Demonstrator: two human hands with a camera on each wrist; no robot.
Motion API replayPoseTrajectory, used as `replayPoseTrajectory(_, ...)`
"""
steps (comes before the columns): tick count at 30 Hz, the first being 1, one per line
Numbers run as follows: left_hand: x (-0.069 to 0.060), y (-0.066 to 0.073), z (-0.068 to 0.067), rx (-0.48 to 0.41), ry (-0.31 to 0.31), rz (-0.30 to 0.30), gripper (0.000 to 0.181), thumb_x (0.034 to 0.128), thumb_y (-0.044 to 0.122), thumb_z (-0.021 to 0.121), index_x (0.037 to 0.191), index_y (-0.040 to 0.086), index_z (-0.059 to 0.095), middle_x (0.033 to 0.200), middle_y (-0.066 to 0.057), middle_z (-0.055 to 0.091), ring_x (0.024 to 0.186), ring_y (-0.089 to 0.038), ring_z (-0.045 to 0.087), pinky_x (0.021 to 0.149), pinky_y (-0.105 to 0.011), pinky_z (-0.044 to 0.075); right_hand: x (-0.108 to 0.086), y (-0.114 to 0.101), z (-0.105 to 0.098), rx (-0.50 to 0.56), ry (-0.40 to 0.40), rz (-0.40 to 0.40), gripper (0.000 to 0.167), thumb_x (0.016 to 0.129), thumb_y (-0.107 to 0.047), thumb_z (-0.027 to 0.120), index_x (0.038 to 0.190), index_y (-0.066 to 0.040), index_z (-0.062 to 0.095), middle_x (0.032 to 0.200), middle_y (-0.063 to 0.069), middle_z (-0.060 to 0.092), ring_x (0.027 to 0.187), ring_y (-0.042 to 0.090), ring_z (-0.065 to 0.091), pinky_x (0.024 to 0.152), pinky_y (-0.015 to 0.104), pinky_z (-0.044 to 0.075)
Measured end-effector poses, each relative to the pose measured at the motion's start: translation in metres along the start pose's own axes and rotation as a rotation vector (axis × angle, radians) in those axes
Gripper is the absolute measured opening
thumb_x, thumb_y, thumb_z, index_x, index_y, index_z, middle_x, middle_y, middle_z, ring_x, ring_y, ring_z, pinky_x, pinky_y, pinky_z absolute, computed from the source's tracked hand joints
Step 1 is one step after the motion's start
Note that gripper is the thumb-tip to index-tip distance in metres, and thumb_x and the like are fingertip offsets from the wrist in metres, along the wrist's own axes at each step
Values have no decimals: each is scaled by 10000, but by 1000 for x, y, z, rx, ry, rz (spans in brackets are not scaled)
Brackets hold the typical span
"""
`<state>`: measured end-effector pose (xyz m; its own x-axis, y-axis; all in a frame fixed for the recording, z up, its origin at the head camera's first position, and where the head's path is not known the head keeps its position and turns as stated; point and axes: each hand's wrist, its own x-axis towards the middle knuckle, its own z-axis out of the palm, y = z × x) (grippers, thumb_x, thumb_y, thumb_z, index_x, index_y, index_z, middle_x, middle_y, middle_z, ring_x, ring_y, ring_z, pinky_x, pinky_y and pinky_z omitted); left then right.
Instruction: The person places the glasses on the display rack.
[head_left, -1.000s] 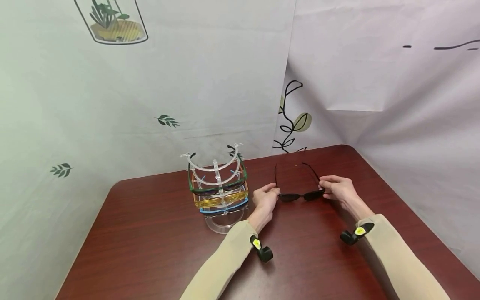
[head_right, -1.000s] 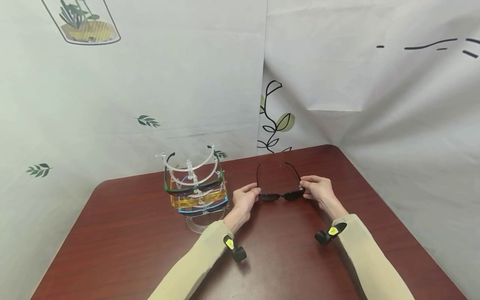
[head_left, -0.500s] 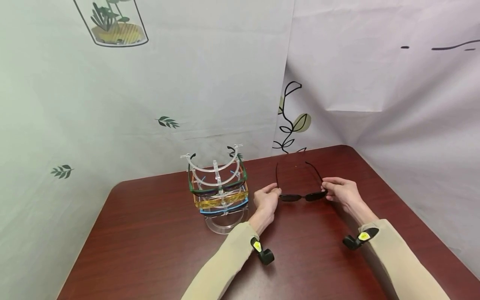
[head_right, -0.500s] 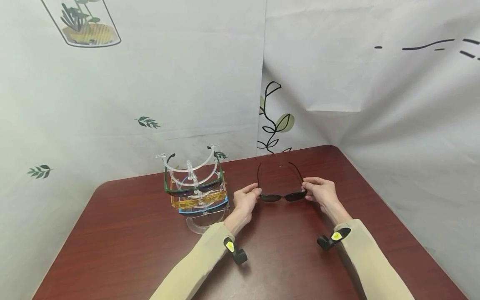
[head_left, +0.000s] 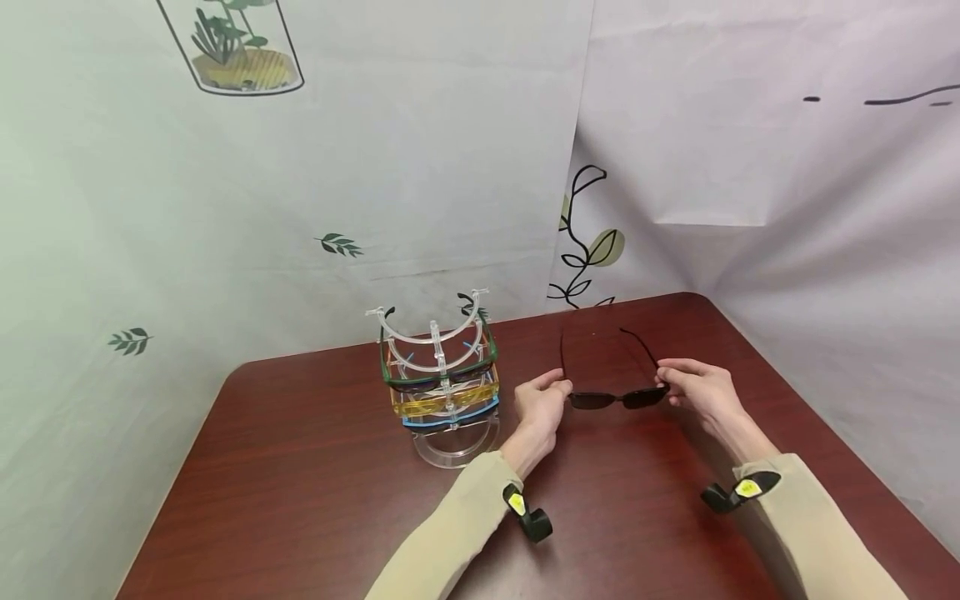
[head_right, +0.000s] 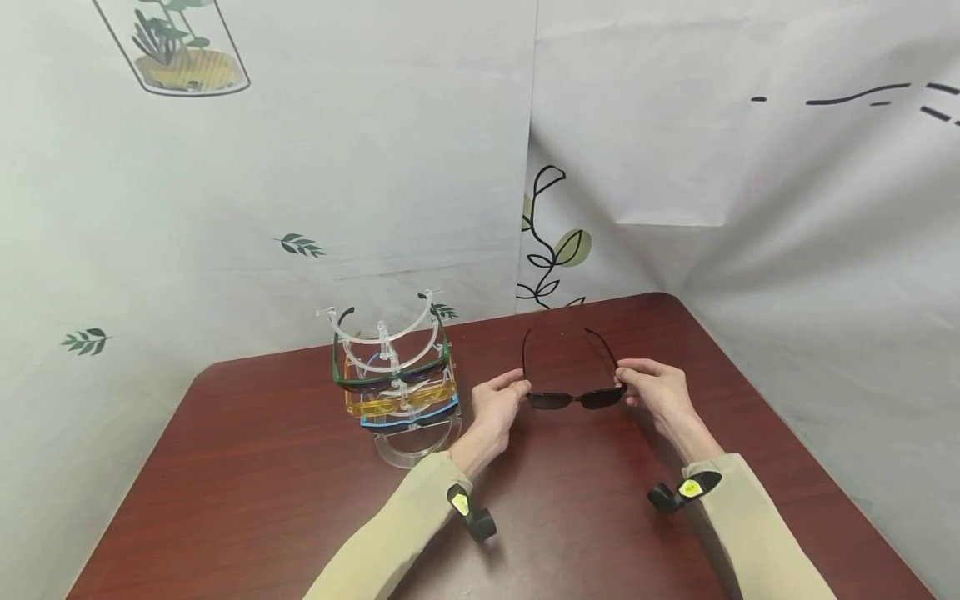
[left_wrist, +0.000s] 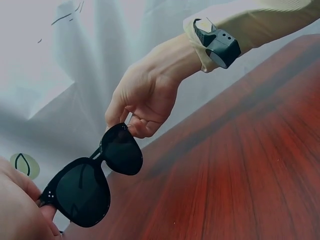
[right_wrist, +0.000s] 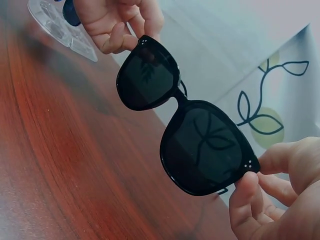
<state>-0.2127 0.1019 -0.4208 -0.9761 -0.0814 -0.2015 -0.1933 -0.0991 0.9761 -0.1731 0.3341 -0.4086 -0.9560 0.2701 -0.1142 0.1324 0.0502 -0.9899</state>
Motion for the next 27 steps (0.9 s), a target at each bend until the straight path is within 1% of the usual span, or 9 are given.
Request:
replayPoseTrajectory(2,-2,1,0,-5,-6,-6,272,786,-13,687,1029,58,787,804,-34,724,677,-109,642,688,-250,513,-3,-1,-1,9,2,-1,316,966,-99,661,1224,79,619,814,-32,711,669,78,622,544,206,534)
replayPoseTrajectory(4,-4,2,0,-6,-10,-3,269,786,-12,687,1019,73,790,811,-36,723,689,-113,645,713,-266,521,-6,-2,-2,30,6,-4,252,960,-98,672,1175,32,663,812,-28,715,666,79,622,540,203,530)
replayPoseTrajectory(7,-6,4,-1,-10,-14,0,269,786,-16,684,1017,76,790,809,-34,718,694,-115,645,736,-279,528,-9,-5,-2,64,7,-10,158,950,-85,682,1096,-35,712,805,-22,719,656,76,621,530,197,523)
replayPoseTrajectory(9,-7,6,-1,-15,-19,4,271,786,-21,681,1018,70,788,809,-38,715,690,-112,640,735,-275,526,-10,-6,-2,77,9,-16,131,947,-76,683,1069,-53,725,802,-15,722,649,76,617,523,194,518)
replayPoseTrajectory(16,-12,13,-4,-33,-49,44,270,804,-14,687,1059,25,766,826,-55,700,700,-110,635,714,-260,524,-16,-15,-2,83,8,-19,129,949,-77,679,1066,-57,730,808,-4,721,635,83,593,523,200,509)
replayPoseTrajectory(20,-17,19,-4,-57,-56,49,279,807,-21,688,1075,14,757,804,-57,684,668,-105,622,704,-262,532,-19,-20,-3,140,0,-25,97,940,-58,687,998,-96,754,795,14,721,614,91,580,506,199,492)
replayPoseTrajectory(24,-22,24,-3,-73,-66,51,301,803,-32,684,1093,10,751,807,-66,680,658,-99,615,753,-341,566,-22,-22,-4,208,-4,-42,141,932,-24,686,920,-135,771,772,15,715,590,91,569,485,191,473)
replayPoseTrajectory(27,-24,27,-3,-72,-69,54,302,801,-28,688,1093,17,754,807,-63,674,671,-95,613,781,-388,572,-24,-23,-5,233,-12,-55,160,932,-11,681,905,-138,775,771,14,715,587,90,572,477,185,468)
